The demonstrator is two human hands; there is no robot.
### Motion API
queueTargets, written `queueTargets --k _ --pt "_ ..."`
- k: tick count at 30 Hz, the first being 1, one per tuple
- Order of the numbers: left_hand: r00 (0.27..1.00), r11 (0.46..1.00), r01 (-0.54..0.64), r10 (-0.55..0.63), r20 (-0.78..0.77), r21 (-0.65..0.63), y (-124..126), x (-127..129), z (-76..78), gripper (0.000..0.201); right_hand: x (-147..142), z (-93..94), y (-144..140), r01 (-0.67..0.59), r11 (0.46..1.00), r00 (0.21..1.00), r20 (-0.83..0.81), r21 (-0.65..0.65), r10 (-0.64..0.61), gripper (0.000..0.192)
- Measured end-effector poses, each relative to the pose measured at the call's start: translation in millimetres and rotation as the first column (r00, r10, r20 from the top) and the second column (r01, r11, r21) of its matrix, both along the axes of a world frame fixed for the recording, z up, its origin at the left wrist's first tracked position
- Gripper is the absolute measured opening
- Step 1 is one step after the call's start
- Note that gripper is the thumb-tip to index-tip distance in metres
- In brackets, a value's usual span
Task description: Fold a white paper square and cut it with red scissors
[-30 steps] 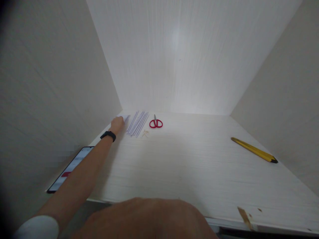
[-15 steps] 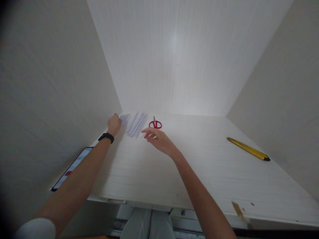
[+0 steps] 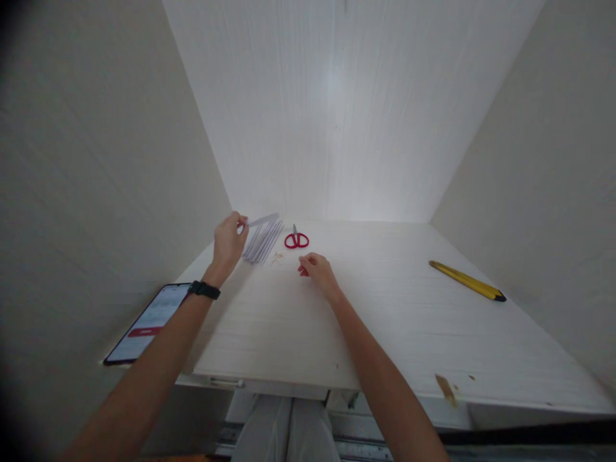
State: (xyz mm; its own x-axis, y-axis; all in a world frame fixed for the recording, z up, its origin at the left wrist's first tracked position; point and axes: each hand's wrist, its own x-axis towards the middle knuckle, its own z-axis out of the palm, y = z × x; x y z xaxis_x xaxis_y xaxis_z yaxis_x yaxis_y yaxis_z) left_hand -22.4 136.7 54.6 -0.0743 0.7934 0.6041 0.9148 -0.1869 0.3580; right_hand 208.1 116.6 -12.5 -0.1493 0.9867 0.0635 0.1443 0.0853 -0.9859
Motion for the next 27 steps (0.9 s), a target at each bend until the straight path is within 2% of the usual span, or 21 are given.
queueTargets --k 2,4,6,8,11,14,16,18,20,22,23,25,27 --pt "0.987 0.987 0.157 -0.156 -0.025 0.039 -15.3 24.8 -13.3 0.010 5.1 5.6 -4.0 -0.022 0.999 0.995 -0.096 -0.026 0.020 0.037" --pt "0.937 0.939 0.342 -0.340 -0.077 0.021 -28.9 46.3 -27.6 0.011 11.0 9.8 -8.5 -0.041 0.997 0.983 -0.181 -0.065 0.028 0.048" --pt "0.887 0.893 0.450 -0.449 -0.107 -0.014 -40.0 61.0 -39.9 0.013 16.6 11.2 -12.1 -0.047 0.993 0.970 -0.242 -0.107 0.020 0.054" --pt "0.857 0.864 0.503 -0.503 -0.110 -0.033 -47.9 68.2 -48.7 0.012 21.0 9.7 -14.1 -0.035 0.990 0.949 -0.314 -0.140 -0.011 0.045" --pt "0.803 0.805 0.592 -0.594 -0.059 -0.047 -53.3 68.6 -55.4 0.006 25.0 4.8 -13.2 0.000 0.987 0.933 -0.355 -0.161 -0.058 0.020" --pt "0.749 0.761 0.649 -0.641 0.170 0.007 -52.6 64.6 -57.2 0.013 26.6 1.4 -10.4 0.008 0.988 0.926 -0.371 -0.156 -0.066 0.013" --pt "0.688 0.764 0.642 -0.612 0.390 0.065 -49.4 61.8 -57.6 0.019 26.4 0.3 -9.5 -0.010 0.990 0.926 -0.376 -0.143 -0.045 0.016" --pt "0.626 0.806 0.584 -0.524 0.577 0.098 -44.7 59.2 -58.4 0.028 25.2 -0.8 -10.5 -0.043 0.991 0.925 -0.380 -0.129 -0.009 0.020" --pt "0.553 0.848 0.524 -0.410 0.725 0.079 -40.3 56.8 -59.5 0.046 23.4 -2.1 -13.6 -0.090 0.989 0.922 -0.386 -0.121 0.037 0.025" --pt "0.440 0.845 0.535 -0.295 0.849 0.016 -38.2 55.0 -60.6 0.061 22.1 -3.6 -18.4 -0.135 0.983 0.918 -0.389 -0.125 0.077 0.029" --pt "0.383 0.826 0.564 -0.237 0.893 -0.023 -38.4 54.4 -60.9 0.061 22.0 -4.4 -20.9 -0.156 0.979 0.917 -0.387 -0.130 0.095 0.029" --pt "0.291 0.741 0.666 -0.158 0.944 -0.081 -41.3 53.9 -60.3 0.051 23.0 -5.3 -25.8 -0.182 0.973 0.920 -0.373 -0.145 0.116 0.029" --pt "0.267 0.659 0.742 -0.116 0.957 -0.127 -46.3 53.7 -57.9 0.041 25.3 -4.9 -29.6 -0.220 0.963 0.926 -0.344 -0.157 0.155 0.031"
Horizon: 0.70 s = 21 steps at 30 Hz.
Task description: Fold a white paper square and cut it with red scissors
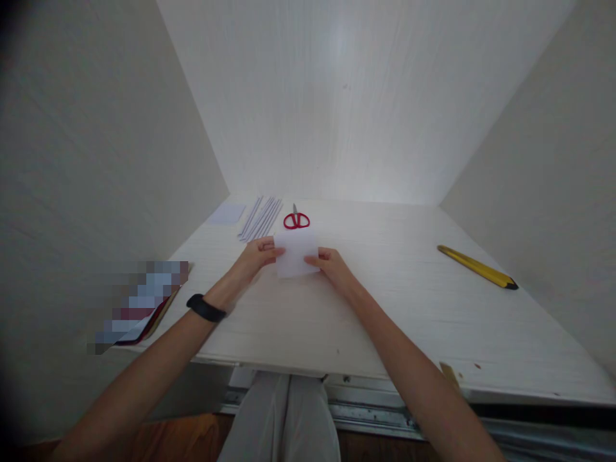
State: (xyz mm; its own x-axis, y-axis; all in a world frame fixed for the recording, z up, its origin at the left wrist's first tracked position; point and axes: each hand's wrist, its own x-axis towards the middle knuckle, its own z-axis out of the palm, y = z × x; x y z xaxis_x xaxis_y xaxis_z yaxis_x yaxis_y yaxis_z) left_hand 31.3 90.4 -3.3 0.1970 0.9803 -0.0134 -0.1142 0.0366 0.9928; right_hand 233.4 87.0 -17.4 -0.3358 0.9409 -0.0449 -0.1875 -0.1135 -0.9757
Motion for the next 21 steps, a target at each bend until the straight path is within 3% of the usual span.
queueTargets --k 6,10,13,17,21 --pt "0.994 0.994 -0.107 0.107 -0.036 -0.014 -8.4 -1.6 11.4 0.033 0.9 8.2 -3.1 0.038 0.999 0.985 0.165 0.039 -0.043 0.034" --pt "0.988 0.988 -0.152 0.153 0.033 -0.023 -1.3 0.9 12.8 0.034 -5.2 14.3 2.2 0.122 0.990 0.973 0.190 0.070 -0.134 0.037" --pt "0.995 0.997 -0.070 0.071 0.071 -0.020 4.6 1.9 8.2 0.042 -9.3 19.3 8.5 0.134 0.988 0.973 0.181 0.074 -0.146 0.036" --pt "0.998 0.998 -0.055 0.055 0.011 -0.041 7.1 -3.0 1.6 0.042 -13.2 23.5 14.5 0.115 0.989 0.971 0.199 0.097 -0.133 0.035" --pt "0.999 0.998 -0.032 0.032 0.003 -0.052 5.7 -7.0 4.4 0.042 -13.8 23.1 14.9 0.120 0.984 0.965 0.217 0.135 -0.147 0.040"
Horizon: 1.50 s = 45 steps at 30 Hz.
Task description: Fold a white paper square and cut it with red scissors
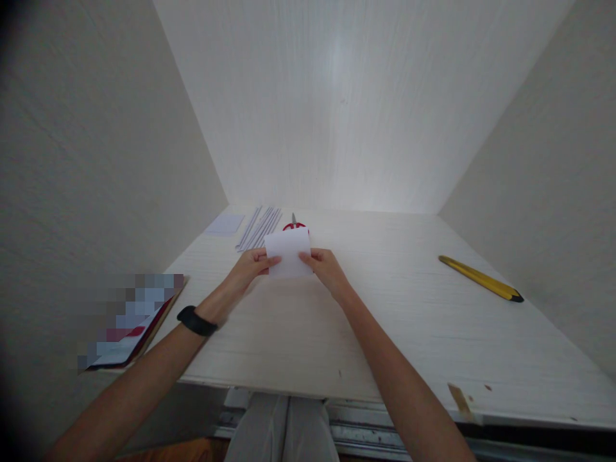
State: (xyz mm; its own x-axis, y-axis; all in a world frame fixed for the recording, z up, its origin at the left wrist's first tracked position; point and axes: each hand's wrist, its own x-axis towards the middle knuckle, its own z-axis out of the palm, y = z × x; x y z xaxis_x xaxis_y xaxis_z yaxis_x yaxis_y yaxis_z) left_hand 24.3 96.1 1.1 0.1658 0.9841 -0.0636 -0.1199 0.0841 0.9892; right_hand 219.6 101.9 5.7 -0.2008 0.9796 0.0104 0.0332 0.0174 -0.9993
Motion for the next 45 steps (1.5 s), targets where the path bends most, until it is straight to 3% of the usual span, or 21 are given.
queueTargets --k 4,12,19,24,36,45 --pt "1.000 1.000 -0.002 0.002 -0.010 0.019 -0.1 -1.0 6.1 0.042 4.1 2.4 -1.5 0.024 0.998 0.999 -0.050 0.054 -0.022 0.037" --pt "0.999 0.999 -0.021 0.020 0.031 0.048 3.2 -4.6 7.3 0.039 5.2 2.4 1.4 0.020 1.000 0.997 -0.069 0.015 -0.019 0.028" --pt "1.000 1.000 0.016 -0.016 0.012 0.000 4.1 -1.6 4.2 0.036 6.5 0.2 1.8 -0.040 0.998 0.999 0.014 0.051 0.039 0.034" --pt "0.997 0.998 0.053 -0.050 0.056 -0.046 1.8 -3.3 8.1 0.028 6.4 -3.3 4.6 0.033 0.996 0.999 0.028 0.082 -0.035 0.036" --pt "0.995 0.994 0.096 -0.094 0.043 -0.043 0.7 -3.2 10.3 0.022 8.9 1.2 2.1 0.152 0.943 0.988 -0.032 0.296 -0.149 0.036" --pt "0.991 0.993 0.095 -0.088 0.101 -0.065 -0.9 -1.7 11.7 0.020 8.0 -4.2 -2.1 0.153 0.853 0.957 0.139 0.498 -0.253 0.041"
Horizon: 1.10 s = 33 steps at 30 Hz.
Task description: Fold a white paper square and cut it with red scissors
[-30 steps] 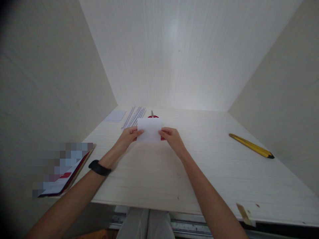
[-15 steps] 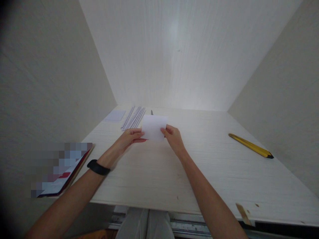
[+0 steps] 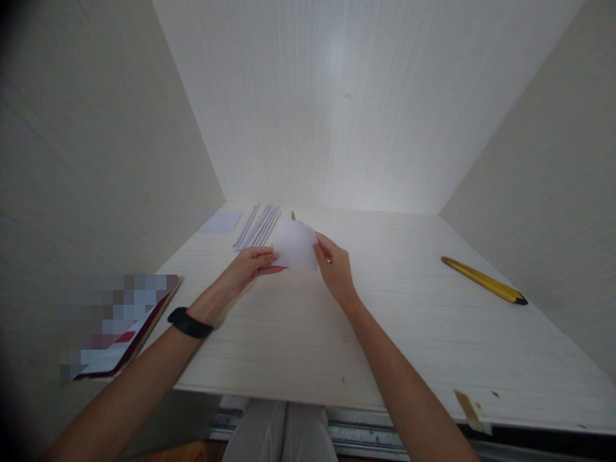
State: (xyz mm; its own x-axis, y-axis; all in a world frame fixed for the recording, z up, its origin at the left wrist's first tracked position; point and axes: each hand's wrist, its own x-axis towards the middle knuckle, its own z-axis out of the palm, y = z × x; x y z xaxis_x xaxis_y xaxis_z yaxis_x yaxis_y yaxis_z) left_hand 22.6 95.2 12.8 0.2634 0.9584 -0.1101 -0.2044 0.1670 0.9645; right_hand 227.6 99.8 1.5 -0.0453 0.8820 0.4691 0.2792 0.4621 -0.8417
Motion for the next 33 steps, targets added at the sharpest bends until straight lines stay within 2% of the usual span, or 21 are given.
queueTargets --k 3,8,13,16,21,29,33 --pt "0.999 1.000 0.010 -0.010 0.043 0.006 0.1 1.0 -0.1 0.016 -1.2 2.0 -4.3 0.000 0.999 0.990 0.141 0.040 -0.006 0.043" --pt "0.997 0.999 0.033 -0.035 0.074 0.035 -2.1 2.7 1.9 0.017 -5.9 6.6 -12.4 -0.086 0.979 0.934 0.358 0.185 0.014 0.045" --pt "0.994 0.994 0.095 -0.097 0.049 0.045 -2.8 1.9 -0.5 0.020 -5.7 7.8 -14.2 -0.010 0.966 0.932 0.351 0.257 -0.084 0.049" --pt "0.990 0.990 0.127 -0.130 0.048 0.057 -2.6 2.2 -3.4 0.017 -4.1 6.4 -13.3 -0.056 0.940 0.931 0.358 0.336 -0.072 0.050" --pt "0.989 0.989 0.134 -0.137 0.053 0.068 -4.8 3.4 -2.1 0.017 -3.5 6.0 -15.5 -0.162 0.935 0.882 0.472 0.314 -0.005 0.053" --pt "0.983 0.984 0.146 -0.156 0.094 0.106 -4.9 3.4 -0.4 0.019 -5.9 8.3 -17.8 -0.193 0.935 0.758 0.651 0.299 -0.051 0.054" --pt "0.983 0.982 0.141 -0.154 0.102 0.122 -5.8 3.3 0.2 0.021 -6.2 6.3 -16.7 -0.211 0.924 0.735 0.676 0.318 -0.064 0.052"
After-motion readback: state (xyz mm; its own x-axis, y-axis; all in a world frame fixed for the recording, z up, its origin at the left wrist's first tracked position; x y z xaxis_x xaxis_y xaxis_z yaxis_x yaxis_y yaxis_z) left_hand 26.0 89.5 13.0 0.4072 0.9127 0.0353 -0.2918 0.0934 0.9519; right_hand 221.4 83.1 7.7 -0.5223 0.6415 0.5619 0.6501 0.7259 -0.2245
